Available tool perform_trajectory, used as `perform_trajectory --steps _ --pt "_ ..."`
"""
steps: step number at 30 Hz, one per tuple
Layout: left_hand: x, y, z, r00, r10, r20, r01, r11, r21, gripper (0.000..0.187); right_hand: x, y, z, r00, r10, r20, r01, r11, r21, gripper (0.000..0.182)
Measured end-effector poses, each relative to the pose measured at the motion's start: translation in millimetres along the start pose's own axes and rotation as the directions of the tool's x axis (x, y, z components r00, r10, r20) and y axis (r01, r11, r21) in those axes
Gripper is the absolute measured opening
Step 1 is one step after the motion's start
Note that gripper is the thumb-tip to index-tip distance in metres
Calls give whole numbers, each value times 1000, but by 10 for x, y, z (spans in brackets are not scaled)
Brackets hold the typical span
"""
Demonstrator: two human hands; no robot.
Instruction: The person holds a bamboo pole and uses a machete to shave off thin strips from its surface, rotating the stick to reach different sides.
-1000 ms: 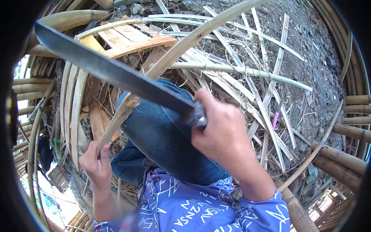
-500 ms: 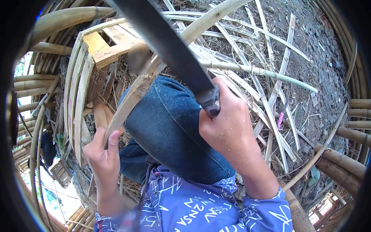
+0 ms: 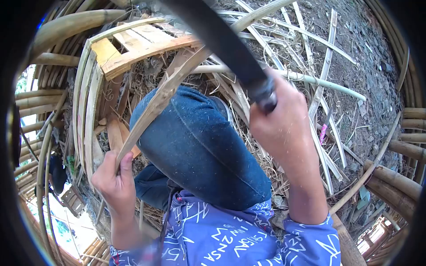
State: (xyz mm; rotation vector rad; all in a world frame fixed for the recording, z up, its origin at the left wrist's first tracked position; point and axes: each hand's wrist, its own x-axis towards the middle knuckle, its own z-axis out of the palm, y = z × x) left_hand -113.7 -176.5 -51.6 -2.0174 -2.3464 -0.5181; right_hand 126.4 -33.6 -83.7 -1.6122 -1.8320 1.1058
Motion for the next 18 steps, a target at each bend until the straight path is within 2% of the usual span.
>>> perform_trajectory --steps 2,4,5,6,8,10,13,14,16,17,18 --pt "-15 26 -32 1000 -19 13 19 1000 16 23 -52 -96 88 998 70 -1 -70 998 -8 33" --pt "1 20 -34 1000 12 -5 -11 999 49 23 -161 2 187 999 -42 22 41 999 28 36" --pt "8 7 -23 1000 16 -10 -16 999 48 23 -178 -4 144 993 -49 108 48 999 4 38" --pt "1 -15 -12 999 25 -20 -24 999 33 24 -148 5 96 993 -46 105 45 999 5 38" --pt "-6 -23 -2 999 33 -16 -33 999 15 24 -39 30 25 993 -106 50 112 984 -141 37" --pt "11 13 -22 1000 24 6 -25 998 57 24 -30 -5 55 996 -79 33 83 989 -121 38" --pt "5 -2 -14 997 54 -46 -51 996 71 24 -216 -140 181 983 -25 182 21 1000 23 37" --pt "12 -9 -12 997 57 -47 -54 996 71 24 -179 -108 152 984 -25 179 21 999 24 37" --pt "-7 -28 -13 1000 16 -5 -16 999 36 24 -80 -22 82 978 -183 97 197 967 -161 35" --pt "3 -23 -5 1000 13 -4 -13 999 35 24 -25 -80 47 997 -43 70 49 994 -95 30" --pt "14 0 -5 1000 14 0 -14 999 47 24 10 -111 47 999 -43 28 44 998 -43 24"
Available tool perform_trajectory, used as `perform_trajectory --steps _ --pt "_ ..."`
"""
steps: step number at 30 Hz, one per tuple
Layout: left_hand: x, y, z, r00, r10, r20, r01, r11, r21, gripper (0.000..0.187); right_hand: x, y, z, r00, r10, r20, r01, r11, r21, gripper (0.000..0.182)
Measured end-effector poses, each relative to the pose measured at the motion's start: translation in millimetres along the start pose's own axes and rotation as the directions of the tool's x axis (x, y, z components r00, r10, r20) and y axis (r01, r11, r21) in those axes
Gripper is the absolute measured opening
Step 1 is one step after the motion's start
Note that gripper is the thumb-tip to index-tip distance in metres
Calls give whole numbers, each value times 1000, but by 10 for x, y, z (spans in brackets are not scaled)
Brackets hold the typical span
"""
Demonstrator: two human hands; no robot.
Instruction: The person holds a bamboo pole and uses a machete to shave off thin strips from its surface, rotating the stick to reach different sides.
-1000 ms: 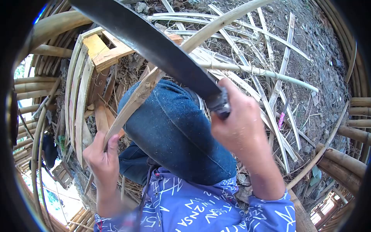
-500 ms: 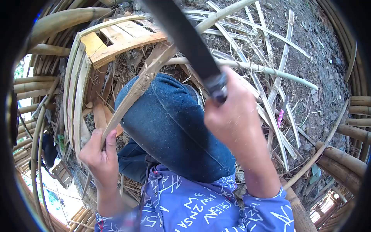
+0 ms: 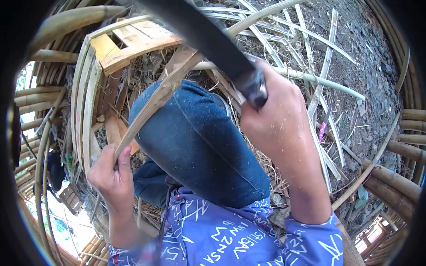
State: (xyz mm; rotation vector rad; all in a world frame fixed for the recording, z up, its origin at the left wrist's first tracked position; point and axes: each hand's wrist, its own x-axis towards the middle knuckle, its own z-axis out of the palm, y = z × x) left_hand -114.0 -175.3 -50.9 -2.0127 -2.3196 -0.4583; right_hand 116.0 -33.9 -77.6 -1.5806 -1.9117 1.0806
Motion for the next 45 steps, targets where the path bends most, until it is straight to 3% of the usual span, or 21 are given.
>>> perform_trajectory --steps 3,4,6,9,12,16,18,19,20,24,26,28,30,34,36,38,39,40,42,43,45 --pt "-2 20 3 1000 3 -18 -3 1000 8 24 -151 -69 226 999 -27 31 22 988 151 23" --pt "3 23 17 999 11 -31 -11 1000 7 24 -222 -94 228 993 -19 116 9 996 85 30" --pt "-20 -9 41 999 6 -37 -6 1000 -14 24 -158 -8 177 975 -212 61 217 972 -92 33" --pt "-30 -6 35 999 -8 -36 8 1000 -15 24 50 -69 61 997 57 54 -59 998 25 30" --pt "2 39 21 999 -6 -50 6 1000 8 24 -58 -135 178 999 52 15 -53 993 103 30" --pt "15 -2 15 999 2 -33 -1 1000 10 24 -93 -25 162 982 -187 33 190 975 -115 31" --pt "22 26 22 999 -5 -33 5 1000 7 24 34 -45 61 999 -31 -8 30 995 -93 31" --pt "20 40 14 999 -14 -39 14 1000 8 24 61 -148 31 987 151 46 -148 987 -64 33" --pt "18 49 3 999 -23 -41 23 1000 10 24 36 -155 90 988 146 53 -142 988 -67 33" --pt "52 25 -7 999 -9 -50 10 1000 27 24 -92 -45 191 995 -102 -2 102 994 30 33" --pt "41 20 -1 999 -15 -28 15 1000 6 24 -8 13 68 987 -161 -2 156 962 -223 32" --pt "44 48 2 998 -4 -70 5 1000 16 24 129 -52 -10 998 63 -8 -64 991 -115 19" --pt "55 79 -20 996 -45 -75 47 999 15 24 9 -77 176 997 45 -61 -42 998 42 21" --pt "70 6 -48 985 -175 -2 174 981 -86 27 -131 -62 185 991 -114 71 116 993 -31 35" --pt "103 -64 -41 990 -139 14 140 983 -120 29 -133 -27 111 992 -113 57 113 994 5 36" --pt "83 -163 -25 987 -137 84 152 965 -214 29 -171 -29 49 989 32 142 -46 994 97 38" --pt "68 -228 -11 988 -125 88 141 968 -209 33 -196 64 100 995 -99 -12 100 985 139 23" --pt "61 -284 -20 991 -110 78 125 968 -219 33 -206 100 71 994 -101 -30 104 986 131 23" --pt "31 -368 -51 981 -61 184 97 976 -195 38 -241 175 -25 999 4 -42 5 974 226 25" --pt "8 -379 -65 954 -155 255 207 959 -191 41 -269 175 -72 991 122 -47 -100 937 335 30" --pt "-1 -479 -112 929 -142 343 214 960 -181 39 -273 308 -149 982 101 -162 -47 951 305 34"
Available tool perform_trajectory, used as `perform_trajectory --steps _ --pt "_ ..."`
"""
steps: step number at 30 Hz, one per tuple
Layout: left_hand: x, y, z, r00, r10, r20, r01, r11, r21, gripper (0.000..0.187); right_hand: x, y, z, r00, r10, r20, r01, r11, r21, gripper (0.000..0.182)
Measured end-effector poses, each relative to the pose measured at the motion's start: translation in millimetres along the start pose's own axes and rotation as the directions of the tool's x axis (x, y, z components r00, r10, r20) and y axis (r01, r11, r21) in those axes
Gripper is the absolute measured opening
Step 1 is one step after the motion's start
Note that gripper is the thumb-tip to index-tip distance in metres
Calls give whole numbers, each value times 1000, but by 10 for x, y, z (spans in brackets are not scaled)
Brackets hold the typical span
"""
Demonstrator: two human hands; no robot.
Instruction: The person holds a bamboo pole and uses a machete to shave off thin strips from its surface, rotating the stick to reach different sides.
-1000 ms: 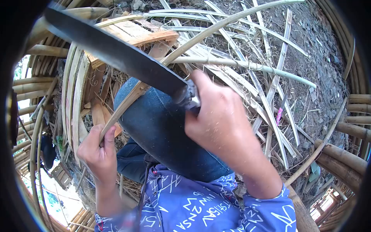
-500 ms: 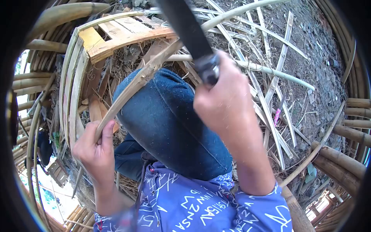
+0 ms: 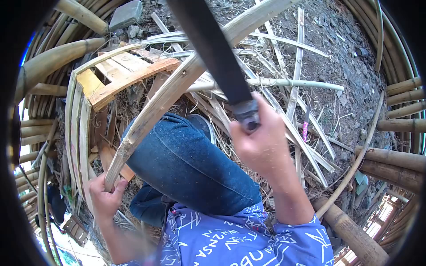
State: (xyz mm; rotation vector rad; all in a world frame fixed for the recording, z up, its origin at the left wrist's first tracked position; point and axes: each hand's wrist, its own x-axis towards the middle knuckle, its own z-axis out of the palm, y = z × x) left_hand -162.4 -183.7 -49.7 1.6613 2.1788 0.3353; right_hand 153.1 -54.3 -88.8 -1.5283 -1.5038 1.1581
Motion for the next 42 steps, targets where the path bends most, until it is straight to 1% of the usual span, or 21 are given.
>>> perform_trajectory --steps 1,2,4,8,10,11,13,17,19,21,23,25,26,27,29,31,32,35,37,40,42 --pt "-9 -31 -21 996 -11 88 10 1000 6 38 2 14 -36 998 -17 -57 18 1000 5 34" --pt "-16 -29 -12 996 -14 89 13 1000 7 38 14 34 -83 997 34 -69 -33 999 20 34" --pt "-21 -24 25 997 72 -25 -72 997 -13 37 24 52 -119 989 101 -105 -98 995 29 32" --pt "-8 -63 16 994 101 -38 -102 995 -21 34 32 72 -134 990 102 -102 -102 995 6 31" --pt "6 -126 -28 985 137 103 -140 990 23 30 66 36 -149 984 -79 -161 59 990 -127 28" --pt "14 -136 -47 985 135 103 -138 990 22 30 88 20 -168 984 -79 -160 59 990 -128 28" --pt "29 -130 -96 975 19 221 -13 1000 -26 26 141 -8 -230 961 -163 -222 80 936 -343 27" --pt "57 -91 -163 963 -25 268 42 997 -58 23 195 1 -204 941 -224 -255 79 875 -477 27" --pt "55 -81 -194 967 -11 254 22 999 -39 20 202 15 -142 949 -199 -243 79 900 -429 31" --pt "52 0 -235 969 -8 249 16 999 -28 18 187 10 -94 974 -105 -203 11 910 -414 35" --pt "37 50 -268 982 19 186 -37 995 95 17 175 58 -80 976 -89 -198 1 914 -406 37" --pt "43 62 -292 978 -8 209 -8 997 73 18 166 80 -92 984 -77 -161 -3 894 -449 38" --pt "38 25 -283 981 20 194 -43 993 113 18 151 60 -94 984 -78 -162 -3 893 -450 38" --pt "36 9 -276 982 50 181 -78 985 152 18 129 20 -88 988 -13 -151 -52 909 -413 39" --pt "60 73 -285 978 32 205 -58 991 122 18 89 -24 -60 988 49 -144 -101 922 -375 39" --pt "61 93 -285 972 14 234 -37 995 95 18 37 -46 -12 994 99 -48 -109 939 -327 38" --pt "56 80 -276 975 20 219 -46 992 113 17 5 26 53 995 -56 -77 29 947 -319 36" --pt "36 111 -263 978 3 207 -31 991 132 16 14 28 90 994 -100 -45 79 939 -333 35" --pt "15 100 -265 977 -29 212 -1 990 138 15 16 -26 120 998 -59 -35 44 945 -325 36" --pt "20 44 -241 972 -10 235 -13 995 95 14 14 -37 156 999 -25 -40 13 960 -280 36" --pt "20 37 -225 968 -15 249 1 998 58 14 3 -50 179 996 -69 -53 53 966 -254 37"
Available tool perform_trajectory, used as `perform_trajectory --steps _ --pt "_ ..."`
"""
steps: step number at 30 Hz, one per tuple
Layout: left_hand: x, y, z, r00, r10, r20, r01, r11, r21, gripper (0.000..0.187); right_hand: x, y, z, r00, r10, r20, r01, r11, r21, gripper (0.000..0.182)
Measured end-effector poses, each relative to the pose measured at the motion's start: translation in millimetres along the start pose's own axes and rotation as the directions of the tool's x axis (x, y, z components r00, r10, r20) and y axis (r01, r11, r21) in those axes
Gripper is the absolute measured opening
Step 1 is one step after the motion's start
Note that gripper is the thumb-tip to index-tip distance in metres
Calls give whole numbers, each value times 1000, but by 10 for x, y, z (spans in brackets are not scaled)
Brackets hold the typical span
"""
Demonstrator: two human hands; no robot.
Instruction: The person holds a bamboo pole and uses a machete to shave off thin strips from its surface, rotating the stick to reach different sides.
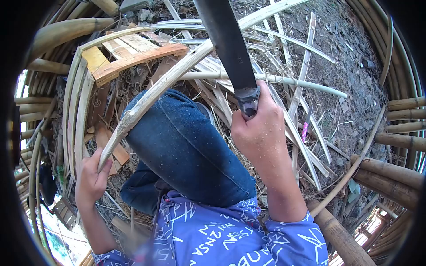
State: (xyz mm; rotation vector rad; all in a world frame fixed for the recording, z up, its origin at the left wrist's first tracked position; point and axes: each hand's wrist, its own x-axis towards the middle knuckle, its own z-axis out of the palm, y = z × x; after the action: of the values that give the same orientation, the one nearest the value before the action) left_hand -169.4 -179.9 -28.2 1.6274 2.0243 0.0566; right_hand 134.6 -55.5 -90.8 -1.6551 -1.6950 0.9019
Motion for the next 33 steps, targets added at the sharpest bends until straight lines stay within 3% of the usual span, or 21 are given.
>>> perform_trajectory --steps 13,15,16,17,19,22,23,25,26,29,30,33 --pt "-1 -22 41 998 45 -44 -46 999 -27 13 13 -27 -37 998 55 44 -56 998 38 40" --pt "13 -76 47 996 87 -28 -88 996 -28 13 91 29 -144 999 43 34 -42 999 -28 18" --pt "13 -71 50 996 92 -24 -92 995 -26 13 154 119 -187 1000 2 17 -1 999 -46 15" --pt "2 -61 62 995 87 -44 -88 996 -33 14 219 78 -254 998 51 20 -49 993 -105 45" --pt "15 -31 96 995 82 -63 -85 995 -52 15 257 -108 -263 967 254 30 -250 962 -107 47" --pt "34 -37 89 995 64 -71 -68 996 -50 15 104 -17 -54 998 -37 57 42 995 -87 43" --pt "-3 -108 88 994 78 -82 -79 997 -3 16 136 -37 -90 998 -33 58 38 996 -85 43" --pt "-10 -135 87 992 87 -90 -83 996 44 16 269 -63 -216 975 158 157 -149 986 -67 44" --pt "9 -104 68 997 65 -45 -64 998 21 15 321 -6 -181 993 77 89 -76 997 -17 45" --pt "22 -3 16 1000 -10 29 12 999 -52 15 147 -120 -10 992 46 119 -38 997 -68 43" --pt "47 20 2 998 -45 54 50 994 -96 15 110 -49 60 992 -109 61 112 993 -47 40" --pt "14 -41 56 999 43 -10 -43 999 -5 15 245 8 -87 995 -52 89 63 991 -122 40"
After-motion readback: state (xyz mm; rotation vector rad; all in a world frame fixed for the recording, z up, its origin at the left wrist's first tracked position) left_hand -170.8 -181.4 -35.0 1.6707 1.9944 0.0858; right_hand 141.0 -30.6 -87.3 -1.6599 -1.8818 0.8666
